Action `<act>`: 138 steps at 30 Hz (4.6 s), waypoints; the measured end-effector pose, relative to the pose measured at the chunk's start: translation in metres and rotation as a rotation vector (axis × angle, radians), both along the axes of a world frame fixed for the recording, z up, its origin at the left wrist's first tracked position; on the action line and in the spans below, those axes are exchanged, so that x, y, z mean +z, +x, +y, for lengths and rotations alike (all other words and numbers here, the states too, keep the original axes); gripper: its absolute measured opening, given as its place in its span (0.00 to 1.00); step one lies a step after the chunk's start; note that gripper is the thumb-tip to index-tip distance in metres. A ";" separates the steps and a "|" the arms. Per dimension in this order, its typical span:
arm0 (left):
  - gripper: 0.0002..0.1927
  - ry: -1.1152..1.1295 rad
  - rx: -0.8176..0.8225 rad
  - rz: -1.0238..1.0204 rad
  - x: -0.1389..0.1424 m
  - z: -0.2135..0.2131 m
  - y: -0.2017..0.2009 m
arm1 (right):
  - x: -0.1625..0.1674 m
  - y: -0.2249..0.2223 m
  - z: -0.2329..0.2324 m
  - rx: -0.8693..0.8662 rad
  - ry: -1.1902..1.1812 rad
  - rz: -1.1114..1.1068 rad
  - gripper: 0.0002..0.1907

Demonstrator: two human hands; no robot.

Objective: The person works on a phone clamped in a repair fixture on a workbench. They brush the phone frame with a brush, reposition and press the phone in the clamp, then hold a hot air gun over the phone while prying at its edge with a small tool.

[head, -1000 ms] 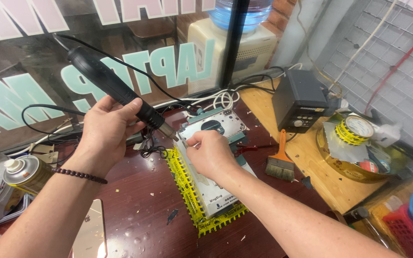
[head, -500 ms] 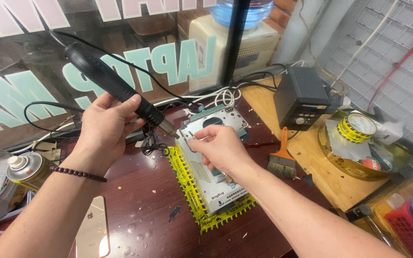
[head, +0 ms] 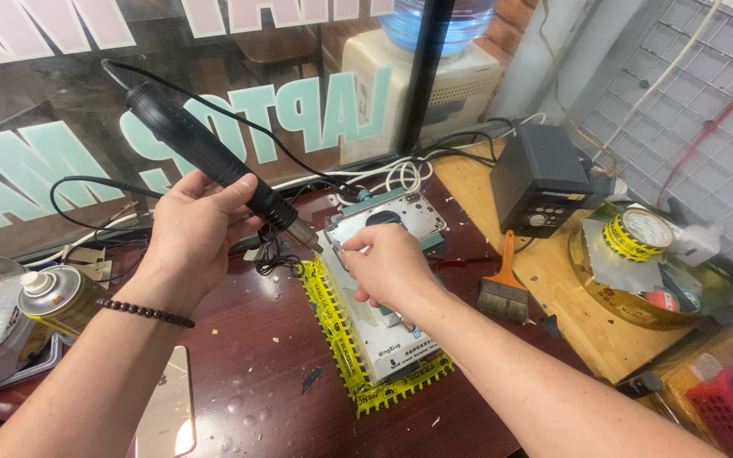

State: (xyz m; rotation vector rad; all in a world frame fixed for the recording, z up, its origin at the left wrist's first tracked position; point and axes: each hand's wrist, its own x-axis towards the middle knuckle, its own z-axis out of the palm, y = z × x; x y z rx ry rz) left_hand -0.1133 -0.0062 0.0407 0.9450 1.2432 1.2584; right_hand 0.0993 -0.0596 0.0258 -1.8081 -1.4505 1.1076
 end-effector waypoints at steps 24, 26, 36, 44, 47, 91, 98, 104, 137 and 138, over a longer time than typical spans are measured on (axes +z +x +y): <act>0.04 0.017 0.005 -0.030 0.002 0.005 0.006 | -0.021 -0.011 0.007 0.062 0.292 -0.300 0.08; 0.04 0.017 0.006 -0.027 0.002 0.005 0.006 | -0.025 -0.010 0.011 0.062 0.339 -0.315 0.07; 0.04 0.019 0.036 -0.035 0.001 0.003 0.003 | -0.001 -0.012 0.012 0.034 0.032 -0.115 0.09; 0.04 -0.008 0.008 -0.020 0.001 0.001 0.005 | 0.001 -0.012 0.012 -0.004 -0.030 -0.093 0.08; 0.04 -0.008 0.000 -0.031 0.001 0.001 0.006 | 0.000 -0.006 0.013 -0.001 -0.045 0.003 0.08; 0.04 -0.007 -0.074 -0.087 0.007 -0.008 0.015 | -0.010 0.022 0.017 0.025 0.244 -0.328 0.13; 0.07 -0.040 -0.051 -0.066 0.013 -0.007 0.005 | -0.028 0.115 -0.003 -0.306 0.253 -0.343 0.17; 0.11 -0.101 -0.078 0.011 0.006 0.000 0.011 | -0.077 0.129 -0.026 -0.326 0.213 -0.169 0.10; 0.09 -0.114 -0.168 -0.044 0.023 -0.015 -0.006 | -0.043 0.119 0.119 0.011 0.339 -0.405 0.15; 0.08 -0.114 -0.170 -0.036 0.024 -0.017 -0.006 | -0.050 0.129 0.101 -0.028 0.294 -0.356 0.15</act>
